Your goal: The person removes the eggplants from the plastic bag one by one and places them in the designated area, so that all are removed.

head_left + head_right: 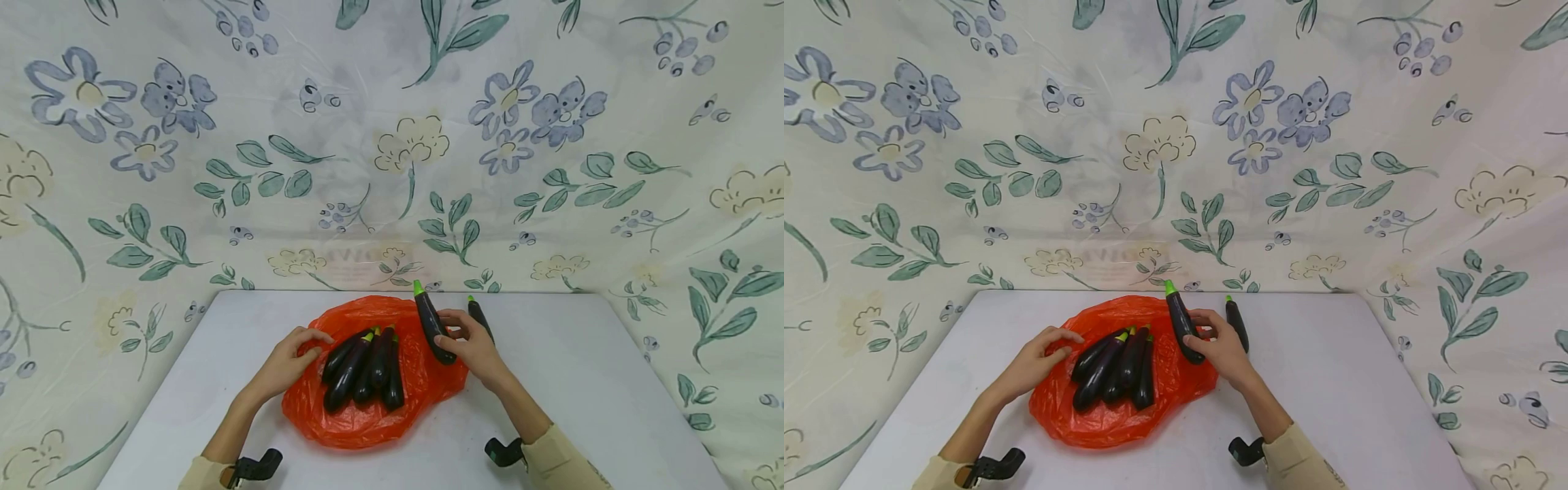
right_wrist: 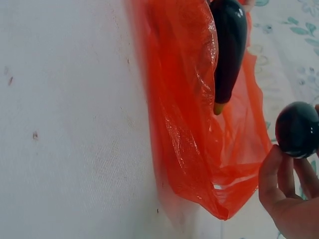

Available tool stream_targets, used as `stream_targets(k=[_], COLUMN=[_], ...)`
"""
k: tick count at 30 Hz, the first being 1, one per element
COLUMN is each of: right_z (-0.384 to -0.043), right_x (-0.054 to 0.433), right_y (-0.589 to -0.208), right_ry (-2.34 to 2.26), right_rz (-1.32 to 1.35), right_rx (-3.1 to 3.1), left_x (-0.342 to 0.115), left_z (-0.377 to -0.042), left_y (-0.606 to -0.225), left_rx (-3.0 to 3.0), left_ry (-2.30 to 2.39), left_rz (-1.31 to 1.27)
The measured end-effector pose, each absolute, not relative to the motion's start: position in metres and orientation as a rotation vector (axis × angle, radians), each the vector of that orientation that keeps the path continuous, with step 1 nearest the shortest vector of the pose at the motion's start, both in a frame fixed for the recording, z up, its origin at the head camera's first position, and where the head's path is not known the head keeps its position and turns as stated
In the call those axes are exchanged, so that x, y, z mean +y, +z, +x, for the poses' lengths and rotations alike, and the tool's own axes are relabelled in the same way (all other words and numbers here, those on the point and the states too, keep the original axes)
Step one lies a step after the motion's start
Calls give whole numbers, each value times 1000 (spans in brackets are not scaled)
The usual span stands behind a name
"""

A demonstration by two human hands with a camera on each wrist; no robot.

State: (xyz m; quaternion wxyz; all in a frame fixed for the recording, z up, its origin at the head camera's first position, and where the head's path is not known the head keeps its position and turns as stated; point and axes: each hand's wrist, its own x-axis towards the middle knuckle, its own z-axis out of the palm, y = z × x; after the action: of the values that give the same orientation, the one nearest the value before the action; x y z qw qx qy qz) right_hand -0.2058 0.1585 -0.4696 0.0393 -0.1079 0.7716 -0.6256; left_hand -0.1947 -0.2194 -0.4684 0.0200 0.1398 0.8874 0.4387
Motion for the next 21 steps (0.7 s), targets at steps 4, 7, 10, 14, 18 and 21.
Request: stream_targets(k=[4, 7, 10, 14, 18, 21], right_z=[-206, -206, -206, -207, -209, -210], right_x=[161, 161, 163, 167, 172, 175], right_y=[-468, -465, -463, -461, -463, -465], right_ry=[-1960, -2007, -2045, -2044, -2023, -2019], right_rz=[-308, -269, -211, -149, -113, -92], right_rx=[2398, 2420, 2433, 2452, 2492, 2516], left_x=[-219, -219, -218, -218, -218, -218], left_z=[-195, -194, -194, -194, -194, -194], left_y=[-468, -469, -470, -470, -469, -469], left_rx=[2755, 2752, 2750, 2755, 2756, 2752], left_ry=[1364, 1363, 1362, 1357, 1353, 1354], left_rz=[432, 425, 417, 411, 407, 406])
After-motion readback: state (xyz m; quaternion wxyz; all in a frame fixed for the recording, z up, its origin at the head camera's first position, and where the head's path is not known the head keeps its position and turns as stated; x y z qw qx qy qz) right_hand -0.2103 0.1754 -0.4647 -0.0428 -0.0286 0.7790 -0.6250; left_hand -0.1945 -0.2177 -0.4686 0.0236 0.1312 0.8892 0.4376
